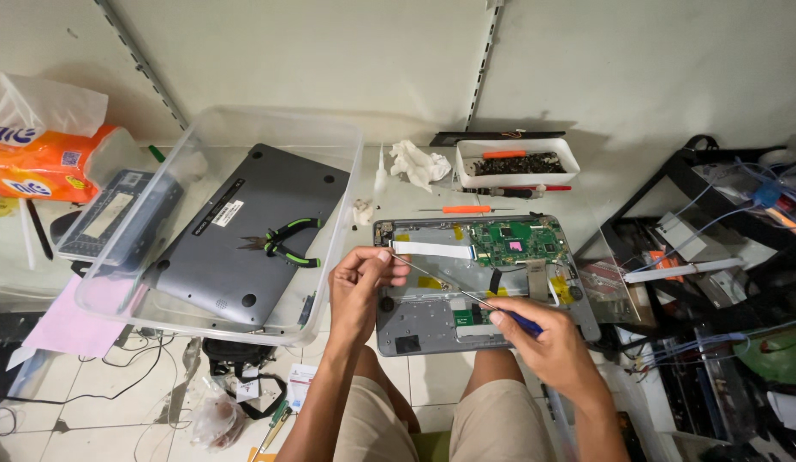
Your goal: The person uses a screwdriver to remove screws from the back panel of a disassembled laptop. They then use their hands to detach and remove a small internal component from the motherboard area.
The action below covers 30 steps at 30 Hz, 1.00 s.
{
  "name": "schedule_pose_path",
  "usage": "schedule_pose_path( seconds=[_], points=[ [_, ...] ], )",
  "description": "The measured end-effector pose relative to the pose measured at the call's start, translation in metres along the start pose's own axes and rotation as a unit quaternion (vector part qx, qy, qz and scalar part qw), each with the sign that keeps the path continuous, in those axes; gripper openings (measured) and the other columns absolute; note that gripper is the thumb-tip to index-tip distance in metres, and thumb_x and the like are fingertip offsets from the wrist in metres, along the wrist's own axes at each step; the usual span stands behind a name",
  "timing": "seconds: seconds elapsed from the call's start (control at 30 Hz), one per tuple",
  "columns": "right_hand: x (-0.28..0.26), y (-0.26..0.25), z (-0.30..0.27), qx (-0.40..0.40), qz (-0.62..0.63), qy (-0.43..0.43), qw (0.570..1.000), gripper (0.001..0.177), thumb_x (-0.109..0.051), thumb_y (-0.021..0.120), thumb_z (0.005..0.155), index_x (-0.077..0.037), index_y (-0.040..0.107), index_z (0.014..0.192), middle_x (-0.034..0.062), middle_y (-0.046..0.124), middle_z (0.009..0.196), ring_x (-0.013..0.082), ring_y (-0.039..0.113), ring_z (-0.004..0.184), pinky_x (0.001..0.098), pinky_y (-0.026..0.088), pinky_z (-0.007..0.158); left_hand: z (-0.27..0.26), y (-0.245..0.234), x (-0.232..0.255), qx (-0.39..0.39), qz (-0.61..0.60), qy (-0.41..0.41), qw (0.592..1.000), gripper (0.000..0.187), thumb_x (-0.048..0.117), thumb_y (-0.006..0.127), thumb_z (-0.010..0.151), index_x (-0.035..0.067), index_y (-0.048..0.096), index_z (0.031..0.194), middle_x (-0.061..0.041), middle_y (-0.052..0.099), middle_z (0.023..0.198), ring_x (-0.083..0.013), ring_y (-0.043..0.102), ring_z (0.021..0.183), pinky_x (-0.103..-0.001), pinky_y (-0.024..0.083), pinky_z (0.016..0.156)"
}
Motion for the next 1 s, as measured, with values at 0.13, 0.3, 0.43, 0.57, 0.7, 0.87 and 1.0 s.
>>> schedule_pose_path(
  seconds=[0.13,0.3,0.43,0.57,0.7,0.87,1.0],
  points=[
    [-0.019,-0.014,0.005,-0.003,-0.081,-0.113,0.99,0.029,-0.025,0.062,0.089,-0.009,0.075,0.11,0.0044,0.076,0.102,0.0134,0.071,0.092,0.0251,0.054,0.08,0.001,-0.001,-0.002,-0.012,0.01,0.005,1.0,0.008,0.006,0.064,0.09,-0.001,0.067,0.088,-0.021,0.074,0.08,-0.0243,0.073,0.073,-0.03,0.061,0.062],
    [-0.042,-0.031,0.006,-0.002,-0.196,-0.196,0.961,0.038,-0.017,0.067,0.088,-0.018,0.068,0.126,-0.0022,0.051,0.08,0.0092,0.045,0.063,0.028,0.039,0.048,-0.004,0.01,0.007,-0.051,0.035,0.021,0.998,0.005,0.0,0.064,0.088,-0.002,0.068,0.086,-0.023,0.074,0.08,-0.0243,0.074,0.071,-0.031,0.063,0.061],
    [-0.07,-0.033,0.014,-0.034,-0.107,-0.201,0.973,0.037,-0.001,0.063,0.084,-0.006,0.069,0.12,0.0089,0.068,0.074,0.0159,0.056,0.057,0.0276,0.047,0.049,0.003,-0.003,-0.01,-0.017,0.024,-0.003,1.0,0.01,0.003,0.07,0.085,-0.004,0.069,0.092,-0.027,0.074,0.082,-0.027,0.074,0.069,-0.032,0.063,0.061],
    [-0.012,-0.039,0.03,0.025,0.152,-0.188,0.97,0.027,0.0,0.066,0.082,0.005,0.062,0.108,0.0185,0.069,0.07,0.0224,0.065,0.052,0.0301,0.055,0.044,0.001,-0.001,-0.008,-0.023,0.02,-0.005,1.0,0.011,0.001,0.069,0.085,-0.005,0.07,0.094,-0.027,0.074,0.082,-0.0261,0.074,0.069,-0.031,0.063,0.062],
    [0.016,-0.028,0.038,0.101,0.382,-0.161,0.904,0.018,-0.003,0.06,0.091,0.007,0.06,0.105,0.0226,0.07,0.073,0.0247,0.071,0.056,0.0344,0.062,0.049,-0.001,0.001,-0.001,-0.013,0.015,-0.008,1.0,0.014,0.004,0.069,0.086,-0.005,0.07,0.097,-0.027,0.074,0.084,-0.0257,0.074,0.07,-0.031,0.063,0.063],
    [0.021,-0.016,0.037,0.14,0.395,-0.132,0.898,0.015,-0.009,0.057,0.097,0.004,0.059,0.105,0.0207,0.068,0.072,0.0213,0.07,0.056,0.0308,0.061,0.051,-0.002,0.002,0.002,-0.002,0.023,-0.002,1.0,0.02,0.008,0.068,0.089,-0.006,0.07,0.103,-0.026,0.074,0.088,-0.0255,0.073,0.074,-0.031,0.062,0.066],
    [0.01,-0.021,0.04,0.172,0.385,-0.123,0.899,0.016,-0.013,0.058,0.098,0.001,0.06,0.105,0.0183,0.067,0.073,0.0198,0.067,0.057,0.0277,0.058,0.049,-0.005,0.007,0.013,-0.006,0.005,0.021,1.0,0.026,0.007,0.065,0.09,-0.005,0.068,0.113,-0.025,0.074,0.097,-0.0258,0.072,0.082,-0.033,0.061,0.072]
  ],
)
Point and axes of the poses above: each hand's wrist, its own z-axis towards the middle knuckle, its own y-axis out of the palm, x = y × z, the point moved 9 cm from there along z, towards the middle knuckle
